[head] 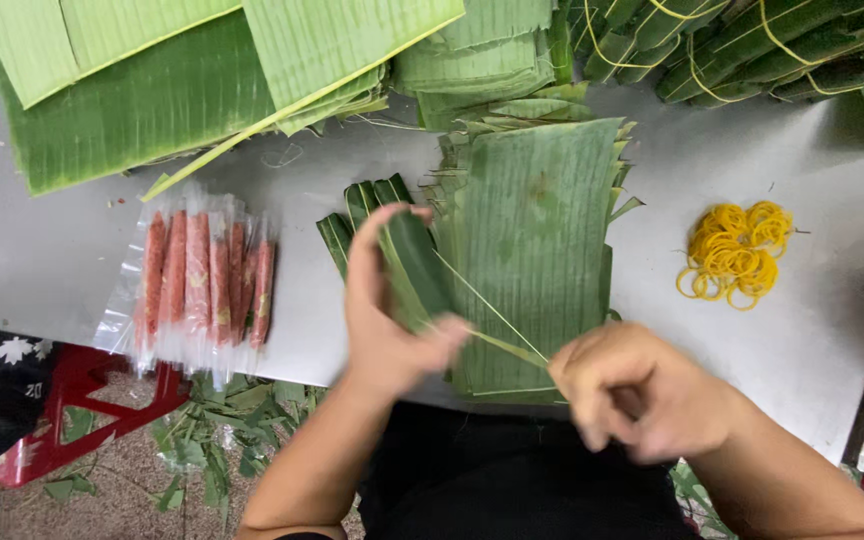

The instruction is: The person places a plastic-wrapped sausage roll on a banana leaf, folds the leaf around it into a tight cylinder, and secures it with a yellow rubber band, setting the finished bundle with others on the table. They repeat this wrapping cycle for several sausage rolls, occasionally stacking finished bundles.

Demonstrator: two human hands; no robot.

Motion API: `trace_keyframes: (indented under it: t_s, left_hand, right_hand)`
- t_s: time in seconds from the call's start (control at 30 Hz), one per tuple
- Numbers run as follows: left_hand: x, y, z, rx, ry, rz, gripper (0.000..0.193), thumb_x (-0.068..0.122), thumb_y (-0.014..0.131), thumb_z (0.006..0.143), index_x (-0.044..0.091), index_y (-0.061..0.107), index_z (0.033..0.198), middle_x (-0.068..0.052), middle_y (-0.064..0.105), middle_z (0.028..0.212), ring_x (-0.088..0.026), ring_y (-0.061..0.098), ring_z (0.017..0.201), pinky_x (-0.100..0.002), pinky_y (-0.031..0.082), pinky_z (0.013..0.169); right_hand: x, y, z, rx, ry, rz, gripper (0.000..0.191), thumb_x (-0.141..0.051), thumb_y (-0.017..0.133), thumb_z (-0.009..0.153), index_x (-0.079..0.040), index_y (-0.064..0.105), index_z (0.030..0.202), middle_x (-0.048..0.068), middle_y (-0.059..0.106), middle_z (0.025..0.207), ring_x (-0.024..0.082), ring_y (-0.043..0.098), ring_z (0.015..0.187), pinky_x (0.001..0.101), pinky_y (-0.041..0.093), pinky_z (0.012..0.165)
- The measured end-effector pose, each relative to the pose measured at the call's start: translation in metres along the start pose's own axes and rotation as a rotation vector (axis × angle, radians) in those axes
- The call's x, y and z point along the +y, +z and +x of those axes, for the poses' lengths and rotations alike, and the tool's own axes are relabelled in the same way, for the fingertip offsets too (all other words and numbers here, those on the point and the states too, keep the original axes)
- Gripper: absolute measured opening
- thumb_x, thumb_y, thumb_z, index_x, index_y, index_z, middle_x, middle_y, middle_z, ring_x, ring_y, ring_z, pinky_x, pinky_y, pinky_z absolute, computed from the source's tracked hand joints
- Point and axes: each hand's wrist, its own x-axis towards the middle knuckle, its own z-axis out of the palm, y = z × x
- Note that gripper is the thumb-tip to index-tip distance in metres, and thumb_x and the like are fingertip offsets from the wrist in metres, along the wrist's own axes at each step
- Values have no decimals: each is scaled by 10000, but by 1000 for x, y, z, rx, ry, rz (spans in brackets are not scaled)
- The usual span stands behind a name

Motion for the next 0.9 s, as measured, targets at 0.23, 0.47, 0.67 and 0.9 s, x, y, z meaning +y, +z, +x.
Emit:
trace_keyframes:
  t_s: [0.23,0.47,0.67,0.9]
  left_hand:
    - [-25,0,-12,98,1190,927,979,705,811,732,116,454,1427,-55,644,1380,-274,501,1389,-584,77,1262]
    - [0,7,-4,-285,571,779,1060,718,868,673,126,406,1422,-91,565,1502,-337,371,1517,-639,-2,1271]
    - [-1,13,7,-362,446,551,1127,564,960,607,143,378,1475,-113,432,1604,-401,304,1557,-628,162,1306]
    - [8,-17,14,-825,246,80,1022,431,959,703,163,399,1515,-76,433,1583,-359,341,1568,-497,302,1318]
  right_hand:
    - [43,2,3,525,277,62,854,-230,678,931,-34,232,1632,195,515,1557,169,692,1044,309,560,819]
    - [30,-6,3,125,354,107,697,-193,782,939,28,451,1511,195,595,1468,228,653,1275,395,518,1109]
    - [41,13,7,310,218,33,773,-307,795,925,-14,385,1511,78,558,1409,175,534,1351,387,417,1158]
    - [43,-16,9,264,322,228,573,-359,736,966,47,645,1360,139,745,1068,194,743,905,361,621,810]
